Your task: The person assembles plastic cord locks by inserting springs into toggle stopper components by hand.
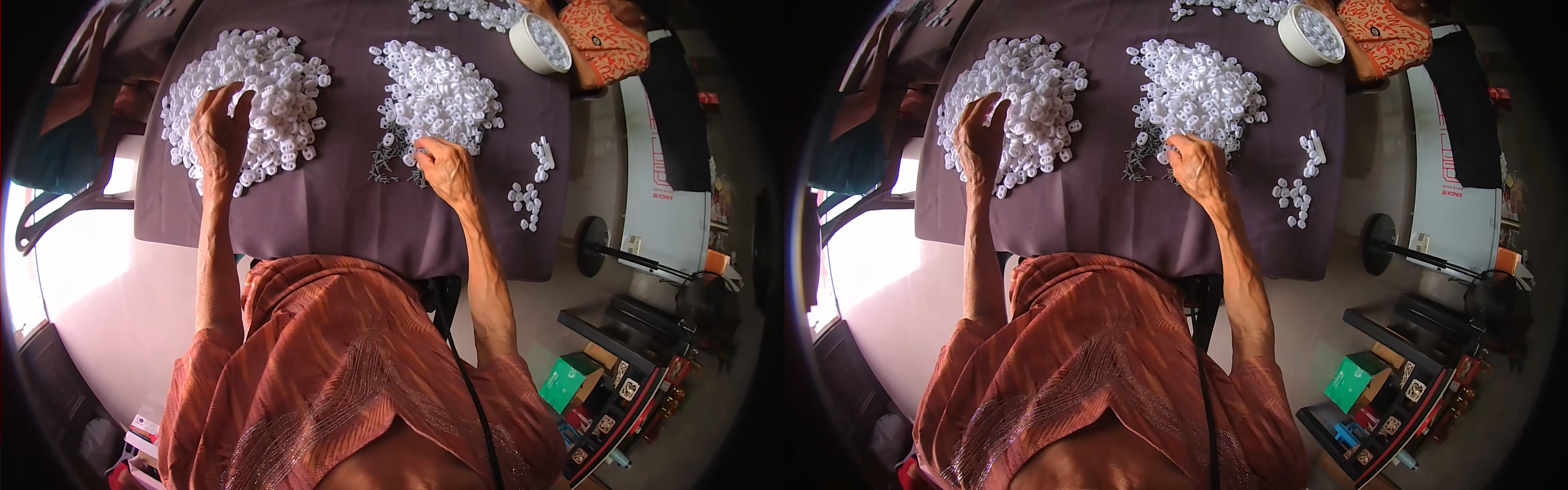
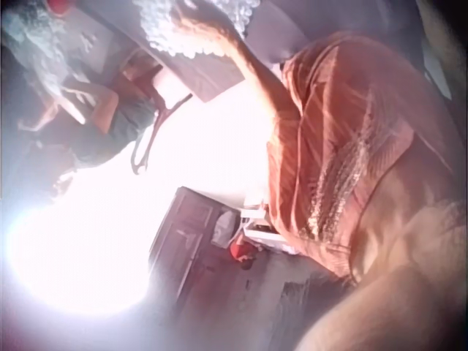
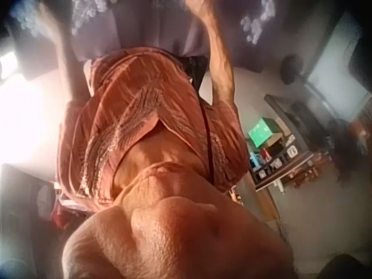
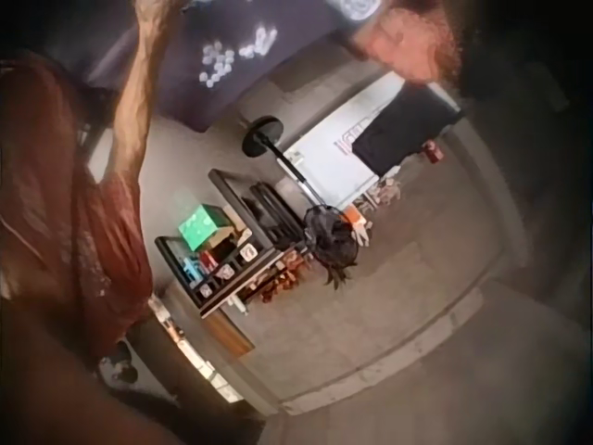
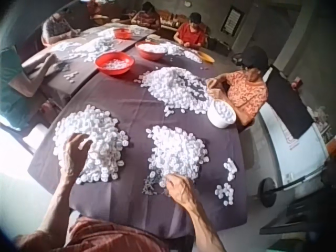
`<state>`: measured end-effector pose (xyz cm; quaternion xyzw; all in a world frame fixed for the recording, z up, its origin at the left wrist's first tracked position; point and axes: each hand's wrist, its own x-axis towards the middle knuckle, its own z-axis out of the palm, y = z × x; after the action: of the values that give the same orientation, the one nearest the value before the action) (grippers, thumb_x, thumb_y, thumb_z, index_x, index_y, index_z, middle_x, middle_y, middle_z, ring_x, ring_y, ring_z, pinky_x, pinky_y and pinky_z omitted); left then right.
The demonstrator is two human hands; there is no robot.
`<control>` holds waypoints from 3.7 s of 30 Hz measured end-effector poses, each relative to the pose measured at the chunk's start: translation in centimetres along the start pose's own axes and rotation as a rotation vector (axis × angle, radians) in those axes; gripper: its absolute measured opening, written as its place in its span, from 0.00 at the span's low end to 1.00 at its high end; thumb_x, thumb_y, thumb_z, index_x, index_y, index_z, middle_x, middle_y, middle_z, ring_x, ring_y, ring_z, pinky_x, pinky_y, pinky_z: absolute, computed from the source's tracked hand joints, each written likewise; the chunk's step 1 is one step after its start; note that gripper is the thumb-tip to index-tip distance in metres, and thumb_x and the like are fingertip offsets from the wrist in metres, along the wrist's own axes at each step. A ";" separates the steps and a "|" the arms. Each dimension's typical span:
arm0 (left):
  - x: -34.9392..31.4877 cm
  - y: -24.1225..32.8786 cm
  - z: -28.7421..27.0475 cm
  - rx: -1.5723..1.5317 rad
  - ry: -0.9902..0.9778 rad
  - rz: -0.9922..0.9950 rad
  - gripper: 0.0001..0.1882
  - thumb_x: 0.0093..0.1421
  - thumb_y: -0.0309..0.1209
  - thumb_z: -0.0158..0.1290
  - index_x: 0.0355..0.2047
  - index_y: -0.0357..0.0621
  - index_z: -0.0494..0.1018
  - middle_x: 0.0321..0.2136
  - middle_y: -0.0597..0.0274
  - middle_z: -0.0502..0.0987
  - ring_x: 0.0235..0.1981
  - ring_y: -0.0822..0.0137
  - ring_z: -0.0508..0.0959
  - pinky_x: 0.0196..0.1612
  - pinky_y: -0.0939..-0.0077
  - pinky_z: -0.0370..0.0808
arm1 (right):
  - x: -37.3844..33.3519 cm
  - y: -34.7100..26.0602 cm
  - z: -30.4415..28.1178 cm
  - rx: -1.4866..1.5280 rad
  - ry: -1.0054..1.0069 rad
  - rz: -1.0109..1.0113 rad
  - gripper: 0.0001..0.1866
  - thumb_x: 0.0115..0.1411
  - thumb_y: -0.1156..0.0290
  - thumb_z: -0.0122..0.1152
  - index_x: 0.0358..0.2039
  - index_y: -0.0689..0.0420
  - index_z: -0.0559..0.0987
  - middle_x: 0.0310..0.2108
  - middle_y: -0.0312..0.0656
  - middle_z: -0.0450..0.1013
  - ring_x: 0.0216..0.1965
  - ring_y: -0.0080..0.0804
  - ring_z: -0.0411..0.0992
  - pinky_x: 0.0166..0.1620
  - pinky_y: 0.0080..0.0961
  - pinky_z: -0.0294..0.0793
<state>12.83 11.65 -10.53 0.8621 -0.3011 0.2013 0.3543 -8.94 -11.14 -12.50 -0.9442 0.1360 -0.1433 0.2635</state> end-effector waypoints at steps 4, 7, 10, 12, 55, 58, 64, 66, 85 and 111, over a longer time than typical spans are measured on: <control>-1.7 4.7 1.4 -0.261 -0.231 0.013 0.05 0.47 0.26 0.53 0.27 0.43 0.75 0.25 0.58 0.74 0.24 0.60 0.75 0.28 0.71 0.72 | -0.8 -0.2 -0.1 -0.040 -0.020 0.039 0.07 0.46 0.75 0.56 0.28 0.61 0.74 0.25 0.47 0.72 0.27 0.44 0.71 0.30 0.32 0.70; -3.6 7.2 4.8 -0.350 -0.335 0.205 0.09 0.46 0.27 0.56 0.29 0.40 0.73 0.23 0.57 0.73 0.26 0.59 0.74 0.28 0.69 0.71 | -0.9 -0.8 0.0 -0.071 -0.023 0.034 0.08 0.46 0.75 0.58 0.29 0.61 0.74 0.26 0.46 0.72 0.27 0.43 0.71 0.29 0.31 0.70; -4.2 9.2 6.6 -0.327 -0.415 0.234 0.10 0.45 0.29 0.56 0.30 0.40 0.73 0.25 0.57 0.72 0.28 0.58 0.73 0.30 0.67 0.70 | -1.1 -0.8 0.5 -0.120 -0.006 0.002 0.08 0.46 0.74 0.58 0.29 0.60 0.74 0.25 0.46 0.72 0.27 0.44 0.71 0.29 0.32 0.70; -4.5 9.7 7.3 -0.296 -0.510 0.252 0.11 0.45 0.30 0.56 0.30 0.41 0.73 0.25 0.56 0.71 0.31 0.57 0.72 0.33 0.66 0.69 | -1.1 -0.7 1.0 -0.159 -0.013 -0.016 0.07 0.47 0.74 0.58 0.28 0.60 0.74 0.23 0.46 0.71 0.26 0.45 0.71 0.28 0.33 0.70; -1.6 13.4 4.6 -1.504 -0.719 -0.686 0.09 0.51 0.30 0.56 0.28 0.38 0.71 0.23 0.63 0.74 0.25 0.73 0.75 0.32 0.80 0.73 | -2.0 -1.4 -5.1 0.626 0.027 0.370 0.04 0.51 0.75 0.53 0.23 0.62 0.73 0.18 0.38 0.71 0.21 0.21 0.68 0.29 0.19 0.67; -1.3 13.5 4.7 -1.490 -0.721 -0.666 0.08 0.52 0.30 0.55 0.30 0.39 0.72 0.24 0.64 0.74 0.25 0.73 0.75 0.33 0.79 0.73 | -5.1 -0.3 -2.8 0.243 -0.112 0.261 0.04 0.47 0.75 0.55 0.21 0.61 0.73 0.16 0.43 0.69 0.18 0.31 0.69 0.24 0.24 0.67; -0.9 13.7 4.6 -1.465 -0.730 -0.653 0.08 0.53 0.31 0.53 0.31 0.40 0.72 0.26 0.65 0.74 0.27 0.73 0.75 0.34 0.78 0.73 | -6.2 1.1 -1.5 -0.004 -0.137 0.196 0.03 0.47 0.75 0.54 0.22 0.61 0.72 0.18 0.45 0.70 0.20 0.39 0.70 0.25 0.29 0.67; -0.4 13.8 4.4 -1.494 -0.704 -0.650 0.09 0.53 0.32 0.53 0.32 0.41 0.72 0.26 0.65 0.74 0.27 0.73 0.75 0.34 0.77 0.72 | -5.6 1.0 -1.8 -0.050 -0.033 0.190 0.03 0.47 0.74 0.54 0.24 0.59 0.72 0.20 0.45 0.70 0.23 0.42 0.70 0.27 0.31 0.67; 3.8 16.1 1.1 -1.716 -0.384 -0.572 0.09 0.55 0.29 0.50 0.34 0.36 0.71 0.27 0.59 0.74 0.26 0.70 0.75 0.32 0.78 0.72 | -1.5 -0.7 0.6 -0.073 -0.072 -0.023 0.02 0.47 0.76 0.52 0.23 0.59 0.73 0.21 0.45 0.70 0.23 0.43 0.70 0.27 0.32 0.69; 3.4 16.4 1.5 -1.645 -0.514 -0.619 0.09 0.53 0.30 0.53 0.33 0.37 0.71 0.26 0.61 0.74 0.25 0.73 0.75 0.32 0.80 0.73 | -0.5 0.7 -2.9 0.929 -0.013 0.293 0.03 0.51 0.76 0.52 0.23 0.61 0.71 0.21 0.40 0.72 0.25 0.23 0.70 0.33 0.18 0.68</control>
<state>4.69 -0.06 -1.63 0.3986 -0.1746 -0.3786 0.8169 -10.54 -12.83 -10.61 -0.6987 0.1873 -0.1444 0.6752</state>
